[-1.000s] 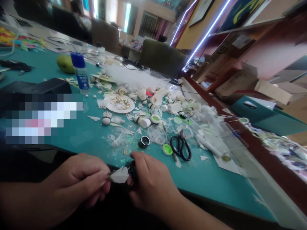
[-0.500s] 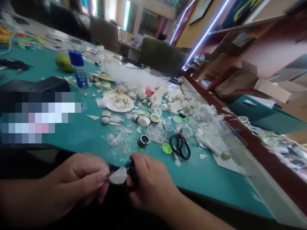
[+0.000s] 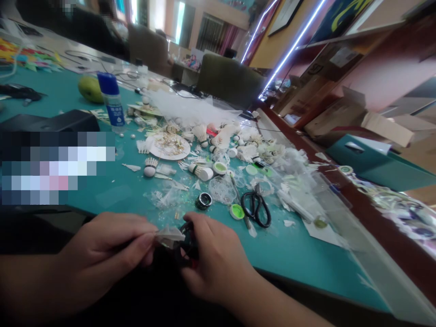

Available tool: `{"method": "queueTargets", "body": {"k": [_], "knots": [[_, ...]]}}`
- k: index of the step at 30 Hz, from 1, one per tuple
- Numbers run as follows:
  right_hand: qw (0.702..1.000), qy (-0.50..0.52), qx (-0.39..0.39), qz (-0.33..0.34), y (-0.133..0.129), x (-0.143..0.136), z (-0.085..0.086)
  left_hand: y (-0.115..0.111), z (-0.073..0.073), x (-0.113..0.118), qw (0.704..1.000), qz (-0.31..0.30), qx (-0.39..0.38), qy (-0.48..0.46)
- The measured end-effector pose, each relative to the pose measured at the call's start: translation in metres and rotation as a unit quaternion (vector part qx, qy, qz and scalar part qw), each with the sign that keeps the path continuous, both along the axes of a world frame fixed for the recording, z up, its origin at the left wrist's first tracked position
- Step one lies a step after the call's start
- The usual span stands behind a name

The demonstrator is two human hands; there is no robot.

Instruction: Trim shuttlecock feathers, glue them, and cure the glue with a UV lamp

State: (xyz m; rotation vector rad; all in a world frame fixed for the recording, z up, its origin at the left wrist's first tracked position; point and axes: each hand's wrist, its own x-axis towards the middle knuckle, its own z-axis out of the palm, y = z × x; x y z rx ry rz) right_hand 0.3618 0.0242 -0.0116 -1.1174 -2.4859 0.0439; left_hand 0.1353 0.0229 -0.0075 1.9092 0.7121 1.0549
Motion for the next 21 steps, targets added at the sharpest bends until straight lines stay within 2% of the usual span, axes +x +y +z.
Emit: {"method": "queueTargets", "body": {"k": [8, 17, 21], "knots": [[1.000, -0.024, 0.010, -0.007, -0.0021, -0.0027, 0.0004, -0.0002, -0.0045, -0.0017, 0.999, 0.000, 0.046, 0.020], [0.996, -0.059, 0.063, -0.007, -0.0023, -0.0034, 0.0023, 0.0004, -0.0050, -0.0024, 0.996, -0.014, 0.091, 0.005], [0.998, -0.047, 0.038, -0.006, -0.0013, -0.0025, 0.0036, 0.0035, -0.0072, -0.0025, 0.996, -0.027, 0.084, -0.001]]}}
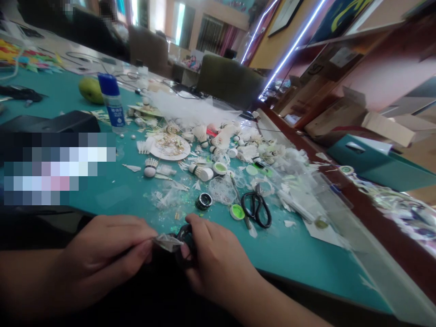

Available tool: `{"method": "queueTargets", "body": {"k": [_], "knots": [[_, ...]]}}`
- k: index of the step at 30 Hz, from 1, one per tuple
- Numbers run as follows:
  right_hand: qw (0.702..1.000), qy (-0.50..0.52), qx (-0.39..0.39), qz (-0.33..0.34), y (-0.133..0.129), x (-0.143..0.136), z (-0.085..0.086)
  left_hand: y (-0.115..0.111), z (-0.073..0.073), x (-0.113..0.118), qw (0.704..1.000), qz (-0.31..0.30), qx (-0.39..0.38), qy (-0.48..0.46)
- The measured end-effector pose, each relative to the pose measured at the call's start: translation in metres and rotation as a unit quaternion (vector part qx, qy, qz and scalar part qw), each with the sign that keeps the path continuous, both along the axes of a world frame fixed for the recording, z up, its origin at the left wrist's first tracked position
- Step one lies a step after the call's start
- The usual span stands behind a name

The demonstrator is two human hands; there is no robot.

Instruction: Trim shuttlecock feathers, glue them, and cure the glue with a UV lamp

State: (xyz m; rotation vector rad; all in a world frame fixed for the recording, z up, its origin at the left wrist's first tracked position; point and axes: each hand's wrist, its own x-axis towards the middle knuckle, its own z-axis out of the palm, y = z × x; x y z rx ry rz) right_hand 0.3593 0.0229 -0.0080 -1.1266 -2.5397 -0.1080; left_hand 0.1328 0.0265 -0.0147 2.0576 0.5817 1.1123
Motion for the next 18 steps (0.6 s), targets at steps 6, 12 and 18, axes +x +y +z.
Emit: {"method": "queueTargets", "body": {"k": [6, 12, 18], "knots": [[0.998, 0.027, -0.051, -0.007, 0.0010, 0.0037, -0.0001, 0.0018, 0.0042, 0.0004, 0.996, 0.019, -0.090, 0.009], [0.997, 0.028, -0.067, -0.014, 0.0014, 0.0026, 0.0001, 0.0017, 0.0040, 0.0012, 0.994, 0.028, -0.108, 0.013], [0.997, 0.020, -0.072, -0.015, -0.0001, 0.0027, -0.0005, 0.0024, 0.0025, 0.0013, 0.997, 0.049, -0.050, 0.014]]}}
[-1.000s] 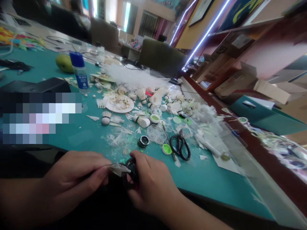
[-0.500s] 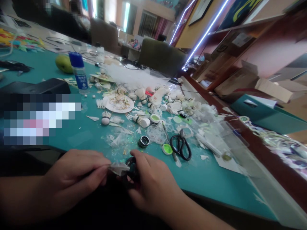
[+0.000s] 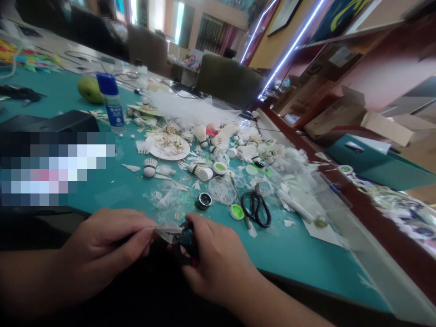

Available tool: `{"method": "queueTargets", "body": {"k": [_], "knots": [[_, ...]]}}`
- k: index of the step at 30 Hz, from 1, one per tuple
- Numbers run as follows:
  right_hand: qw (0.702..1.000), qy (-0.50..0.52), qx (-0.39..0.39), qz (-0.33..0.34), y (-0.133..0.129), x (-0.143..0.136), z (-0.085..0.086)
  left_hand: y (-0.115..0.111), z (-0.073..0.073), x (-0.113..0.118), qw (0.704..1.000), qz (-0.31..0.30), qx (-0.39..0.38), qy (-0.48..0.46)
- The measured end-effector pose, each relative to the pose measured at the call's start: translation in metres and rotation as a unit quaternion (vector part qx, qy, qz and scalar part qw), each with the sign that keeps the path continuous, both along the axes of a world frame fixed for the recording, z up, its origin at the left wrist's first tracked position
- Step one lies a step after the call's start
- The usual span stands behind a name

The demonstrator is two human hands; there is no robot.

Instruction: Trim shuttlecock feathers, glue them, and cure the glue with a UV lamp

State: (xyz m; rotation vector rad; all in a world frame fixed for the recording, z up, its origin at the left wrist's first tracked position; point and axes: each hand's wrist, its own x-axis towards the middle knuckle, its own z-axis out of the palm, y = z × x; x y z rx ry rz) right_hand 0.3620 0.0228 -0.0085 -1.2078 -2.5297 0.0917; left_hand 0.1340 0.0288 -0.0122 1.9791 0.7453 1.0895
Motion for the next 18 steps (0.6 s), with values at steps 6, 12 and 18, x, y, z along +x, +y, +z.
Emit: {"method": "queueTargets", "body": {"k": [6, 12, 18], "knots": [[1.000, -0.007, 0.027, 0.014, 0.0000, -0.0014, 0.0016, 0.0002, -0.0027, -0.0020, 0.998, -0.009, 0.068, -0.008], [1.000, -0.017, -0.019, -0.010, 0.0027, -0.0017, 0.0025, 0.0062, -0.0029, -0.0006, 1.000, 0.002, 0.000, 0.005], [1.000, -0.012, -0.005, -0.008, 0.0025, -0.0005, -0.0002, 0.0057, -0.0034, 0.0001, 0.999, -0.022, -0.041, -0.015]]}}
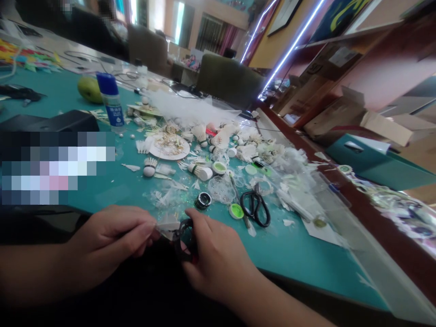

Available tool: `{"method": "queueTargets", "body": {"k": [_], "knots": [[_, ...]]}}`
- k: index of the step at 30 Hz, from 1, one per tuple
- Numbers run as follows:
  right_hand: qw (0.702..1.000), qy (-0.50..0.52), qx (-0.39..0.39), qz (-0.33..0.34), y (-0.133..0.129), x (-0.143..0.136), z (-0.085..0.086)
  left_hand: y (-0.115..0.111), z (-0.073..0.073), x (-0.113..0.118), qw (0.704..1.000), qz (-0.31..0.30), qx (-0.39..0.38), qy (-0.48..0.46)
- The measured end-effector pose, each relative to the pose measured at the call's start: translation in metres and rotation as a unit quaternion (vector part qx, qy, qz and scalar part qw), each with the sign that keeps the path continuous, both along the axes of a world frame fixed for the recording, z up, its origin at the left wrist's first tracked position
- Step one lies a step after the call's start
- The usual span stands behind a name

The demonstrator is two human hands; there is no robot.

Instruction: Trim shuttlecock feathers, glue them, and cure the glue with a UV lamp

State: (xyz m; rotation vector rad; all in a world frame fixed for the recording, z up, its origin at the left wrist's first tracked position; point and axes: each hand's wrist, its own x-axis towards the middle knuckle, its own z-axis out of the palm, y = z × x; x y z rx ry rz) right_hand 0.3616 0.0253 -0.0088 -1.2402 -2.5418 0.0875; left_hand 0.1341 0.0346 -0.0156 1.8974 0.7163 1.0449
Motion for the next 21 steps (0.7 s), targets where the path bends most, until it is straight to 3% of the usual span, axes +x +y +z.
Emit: {"method": "queueTargets", "body": {"k": [7, 15, 21], "knots": [[1.000, 0.004, 0.002, -0.017, -0.001, 0.000, -0.002, 0.002, 0.000, -0.001, 1.000, 0.003, 0.011, -0.002], [1.000, -0.009, -0.009, -0.025, -0.001, 0.000, -0.002, 0.009, -0.006, -0.004, 0.993, -0.001, 0.113, 0.018], [1.000, -0.013, -0.002, -0.023, 0.000, 0.000, -0.003, 0.010, -0.008, -0.004, 0.993, -0.010, 0.120, 0.007]]}}
